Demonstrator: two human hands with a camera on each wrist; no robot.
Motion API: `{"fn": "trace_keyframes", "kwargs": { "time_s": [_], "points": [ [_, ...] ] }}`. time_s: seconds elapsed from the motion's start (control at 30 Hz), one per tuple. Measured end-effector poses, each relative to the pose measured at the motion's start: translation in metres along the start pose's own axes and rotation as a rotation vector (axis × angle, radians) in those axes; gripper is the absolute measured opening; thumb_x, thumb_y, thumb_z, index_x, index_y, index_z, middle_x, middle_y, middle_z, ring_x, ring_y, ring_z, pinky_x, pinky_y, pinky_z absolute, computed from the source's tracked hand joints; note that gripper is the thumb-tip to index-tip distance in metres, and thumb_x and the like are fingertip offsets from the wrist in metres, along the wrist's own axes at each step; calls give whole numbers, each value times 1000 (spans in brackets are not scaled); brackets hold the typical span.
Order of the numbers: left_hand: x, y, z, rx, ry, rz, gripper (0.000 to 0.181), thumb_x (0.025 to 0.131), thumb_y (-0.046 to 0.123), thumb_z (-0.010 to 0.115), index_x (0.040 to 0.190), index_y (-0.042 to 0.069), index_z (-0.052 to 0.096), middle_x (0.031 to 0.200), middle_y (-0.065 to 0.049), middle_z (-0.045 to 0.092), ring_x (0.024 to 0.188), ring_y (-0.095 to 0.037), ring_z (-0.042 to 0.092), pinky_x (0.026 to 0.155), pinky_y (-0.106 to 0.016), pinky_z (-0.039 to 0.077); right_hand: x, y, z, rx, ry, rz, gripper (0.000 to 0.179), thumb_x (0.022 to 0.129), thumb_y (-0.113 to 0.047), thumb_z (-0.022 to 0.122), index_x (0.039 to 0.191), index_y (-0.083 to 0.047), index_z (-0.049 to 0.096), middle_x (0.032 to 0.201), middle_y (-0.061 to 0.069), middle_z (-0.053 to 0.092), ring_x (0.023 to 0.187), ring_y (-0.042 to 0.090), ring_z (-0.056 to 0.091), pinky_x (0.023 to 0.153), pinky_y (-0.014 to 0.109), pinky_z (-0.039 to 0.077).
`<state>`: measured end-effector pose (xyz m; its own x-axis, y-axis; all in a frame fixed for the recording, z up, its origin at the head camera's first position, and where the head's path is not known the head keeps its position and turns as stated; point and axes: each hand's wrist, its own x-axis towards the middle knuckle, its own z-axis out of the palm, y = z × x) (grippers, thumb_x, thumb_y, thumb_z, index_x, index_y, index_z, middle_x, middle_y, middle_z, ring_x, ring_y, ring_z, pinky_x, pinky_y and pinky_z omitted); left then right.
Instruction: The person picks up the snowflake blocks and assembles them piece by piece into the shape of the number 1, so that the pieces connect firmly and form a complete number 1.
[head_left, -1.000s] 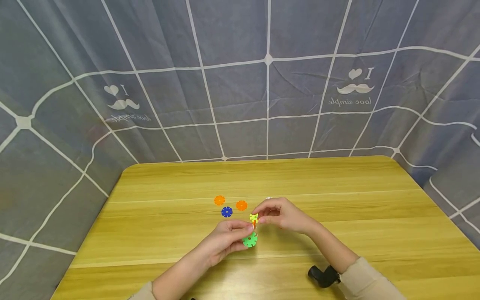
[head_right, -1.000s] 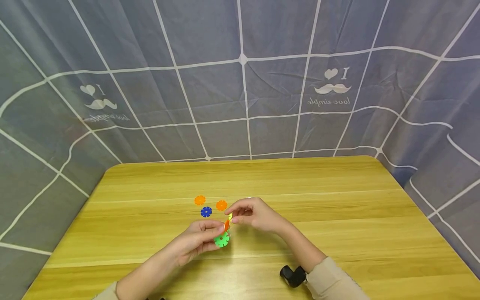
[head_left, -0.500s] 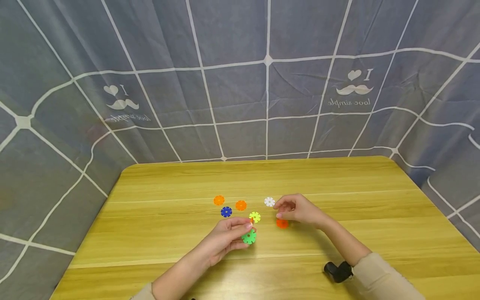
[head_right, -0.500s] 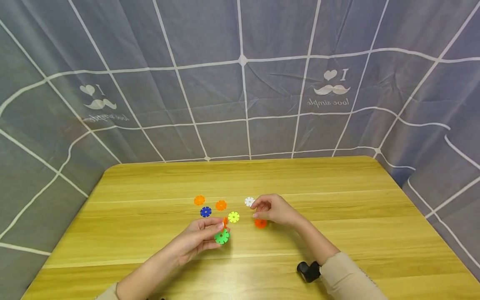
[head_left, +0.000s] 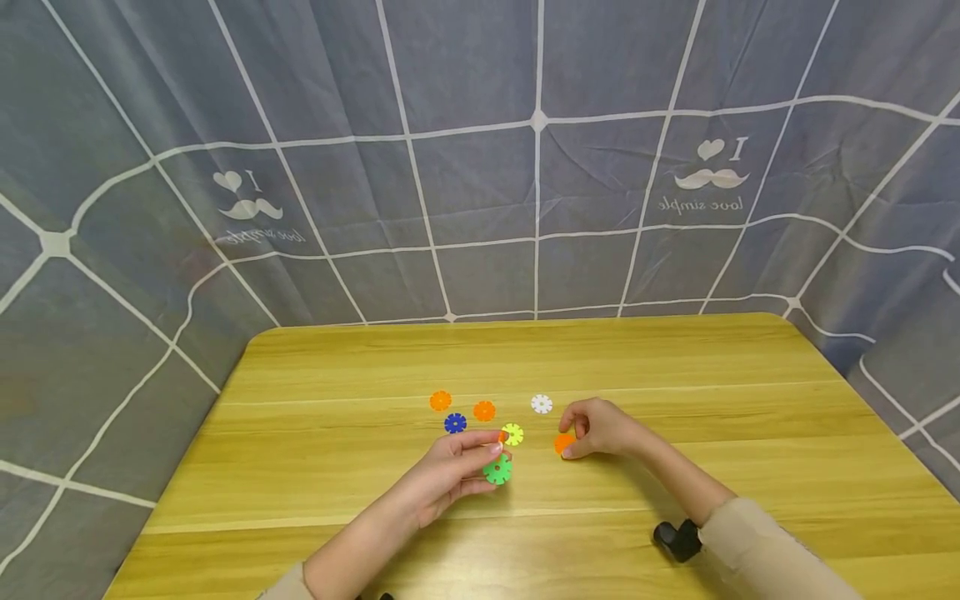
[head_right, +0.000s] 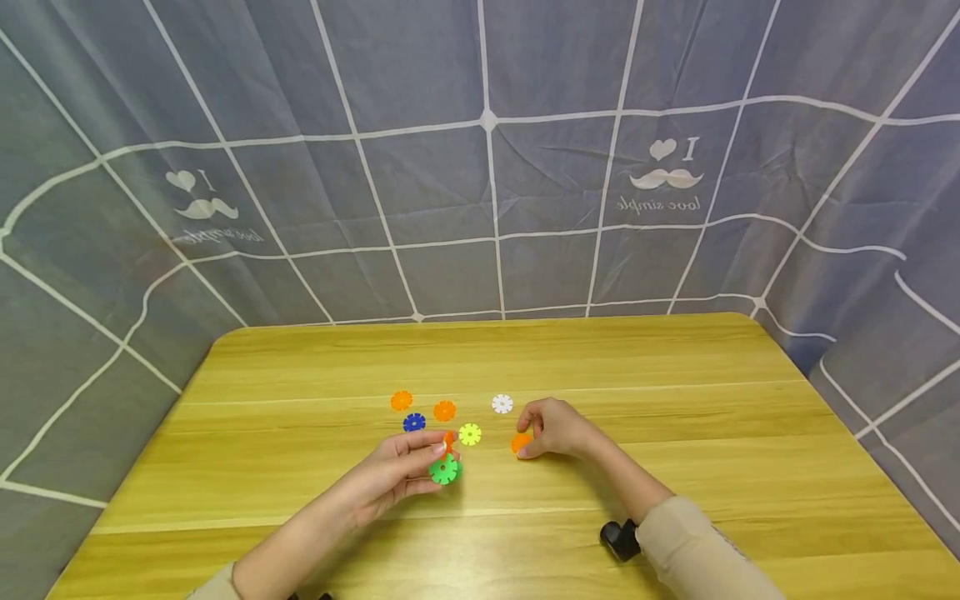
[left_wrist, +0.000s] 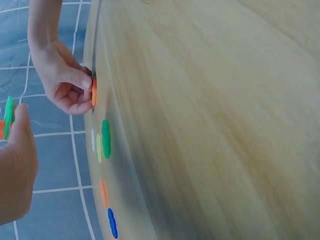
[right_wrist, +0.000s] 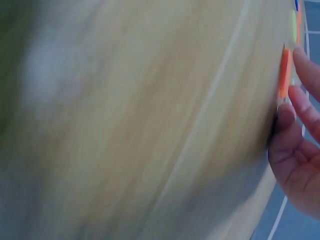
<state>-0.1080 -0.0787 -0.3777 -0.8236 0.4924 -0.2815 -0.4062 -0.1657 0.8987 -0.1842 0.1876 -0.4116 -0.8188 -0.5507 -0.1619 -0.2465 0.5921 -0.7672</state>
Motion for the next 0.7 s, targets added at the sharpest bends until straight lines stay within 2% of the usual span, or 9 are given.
{"fn": "trace_keyframes", "kwargs": {
  "time_s": [0.1, 0.2, 0.47, 0.7],
  "points": [
    [1, -1, 0, -8, 3, -2, 50, 93, 11, 55, 133, -14, 37, 103, -10, 62, 80, -11, 62, 71, -20, 54, 1, -2, 4, -54, 21, 11, 29, 68, -9, 82, 84, -4, 59, 64, -1, 45, 58, 12, 41, 52, 22, 36],
    [2, -1, 0, -9, 10, 0, 50, 93, 11, 55, 132, -14, 37, 102, -10, 62, 80, -11, 62, 73, -21, 54, 2, -3, 5, -55, 31, 30, 31, 67, -8, 83, 80, -5, 56, 63, -1, 44, 59, 12, 41, 53, 23, 35],
    [2, -3, 0, 7, 24, 4, 51, 93, 13, 56, 132, -14, 37, 102, -9, 62, 81, -11, 63, 76, -23, 54, 6, -5, 3, 80, 4, 62, 20, 75, 6, 73, 81, 0, 55, 61, 0, 45, 53, 11, 42, 48, 19, 40],
    [3, -4, 1, 12, 35, -1, 48, 93, 13, 56, 130, -14, 39, 101, -9, 62, 81, -11, 62, 74, -21, 54, 8, -10, 2, 182, 10, 72, 15, 80, 3, 69, 90, 5, 58, 56, 0, 48, 47, 12, 47, 46, 23, 46]
  ]
}}
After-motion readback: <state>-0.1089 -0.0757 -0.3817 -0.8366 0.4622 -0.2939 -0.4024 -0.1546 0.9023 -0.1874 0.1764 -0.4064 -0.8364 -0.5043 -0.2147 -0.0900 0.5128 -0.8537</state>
